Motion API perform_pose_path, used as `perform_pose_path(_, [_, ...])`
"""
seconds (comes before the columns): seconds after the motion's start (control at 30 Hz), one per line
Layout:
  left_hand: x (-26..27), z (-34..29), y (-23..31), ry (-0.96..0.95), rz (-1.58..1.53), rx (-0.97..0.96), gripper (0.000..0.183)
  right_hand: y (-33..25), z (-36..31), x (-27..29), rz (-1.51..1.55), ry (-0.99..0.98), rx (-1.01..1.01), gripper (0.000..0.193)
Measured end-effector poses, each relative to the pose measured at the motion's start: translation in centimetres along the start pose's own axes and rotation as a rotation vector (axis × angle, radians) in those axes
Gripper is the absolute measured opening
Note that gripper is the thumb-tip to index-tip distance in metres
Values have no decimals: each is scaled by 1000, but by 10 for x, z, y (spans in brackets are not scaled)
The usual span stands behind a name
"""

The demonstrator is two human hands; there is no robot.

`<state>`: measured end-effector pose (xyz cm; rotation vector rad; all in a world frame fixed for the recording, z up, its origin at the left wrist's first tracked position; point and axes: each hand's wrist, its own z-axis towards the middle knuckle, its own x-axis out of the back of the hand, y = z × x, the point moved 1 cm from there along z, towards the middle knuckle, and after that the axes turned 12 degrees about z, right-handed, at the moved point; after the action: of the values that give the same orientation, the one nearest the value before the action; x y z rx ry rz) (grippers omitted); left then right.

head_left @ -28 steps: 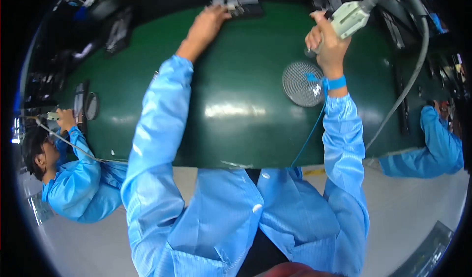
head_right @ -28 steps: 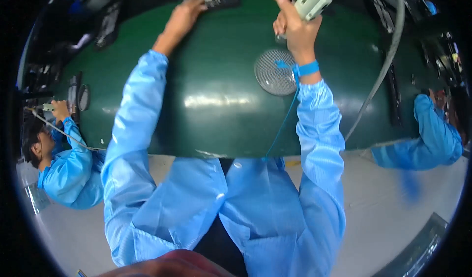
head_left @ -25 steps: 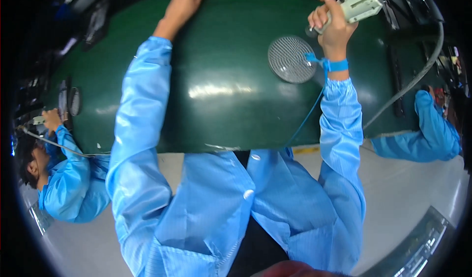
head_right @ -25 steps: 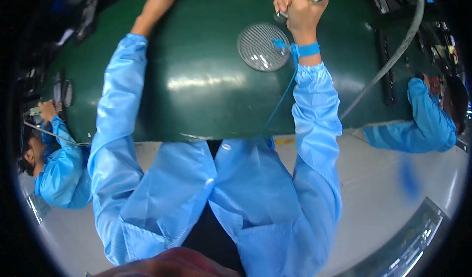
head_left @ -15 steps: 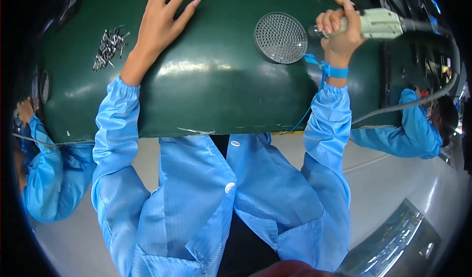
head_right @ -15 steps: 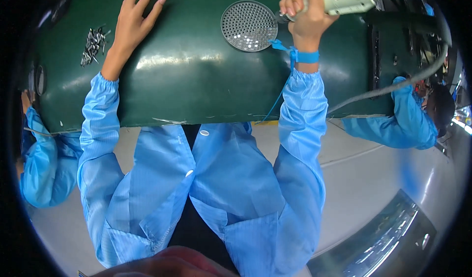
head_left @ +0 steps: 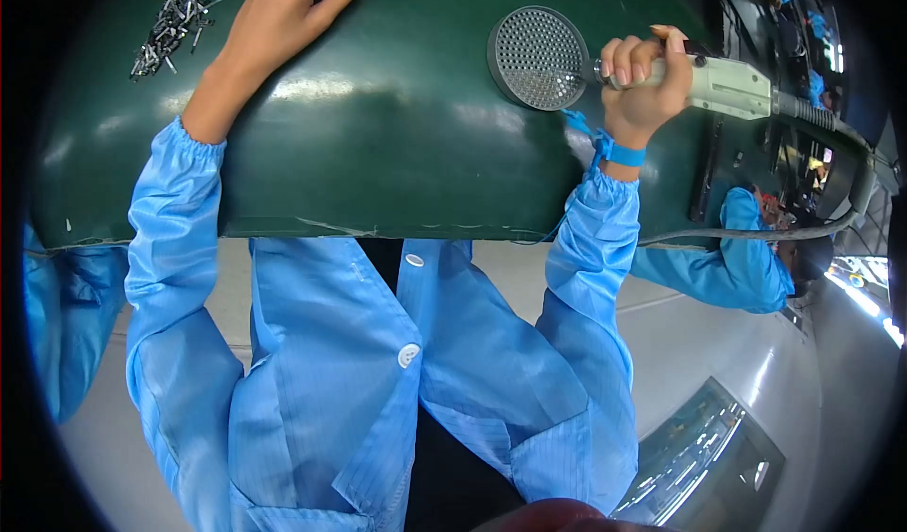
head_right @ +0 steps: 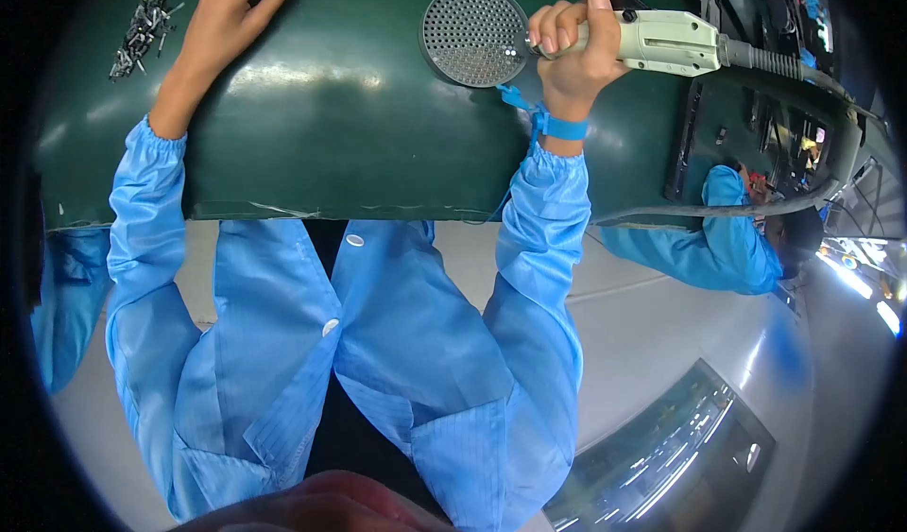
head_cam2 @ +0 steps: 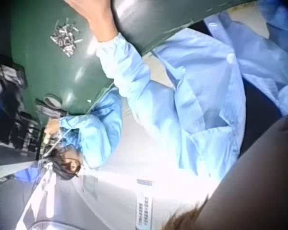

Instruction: Use an electric screwdriver to secure components inside a tablet device during a remanufacturing process.

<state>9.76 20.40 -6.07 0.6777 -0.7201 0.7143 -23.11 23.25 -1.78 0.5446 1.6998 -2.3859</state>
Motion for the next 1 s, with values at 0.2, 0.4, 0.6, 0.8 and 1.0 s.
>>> perform_pose_path(0.2, [2, 4, 7, -67, -20, 43, 24, 7, -3, -1, 21, -50, -14, 29])
perform_pose_path(0.4, [4, 6, 9, -104, -46, 96, 24, 12, -1, 7, 39, -60, -24, 29])
perform_pose_path(0.6, [3, 7, 6, -110, -42, 91, 24, 14, 0, 5, 41, -53, -31, 29])
perform_pose_path(0.8, [4, 8, 9, -132, -56, 121, 25, 19, 5, 20, 87, -142, -65, 29])
perform_pose_path(1.0, [4, 5, 10, -108, -81, 98, 25, 18, -1, 8, 8, -92, -30, 35])
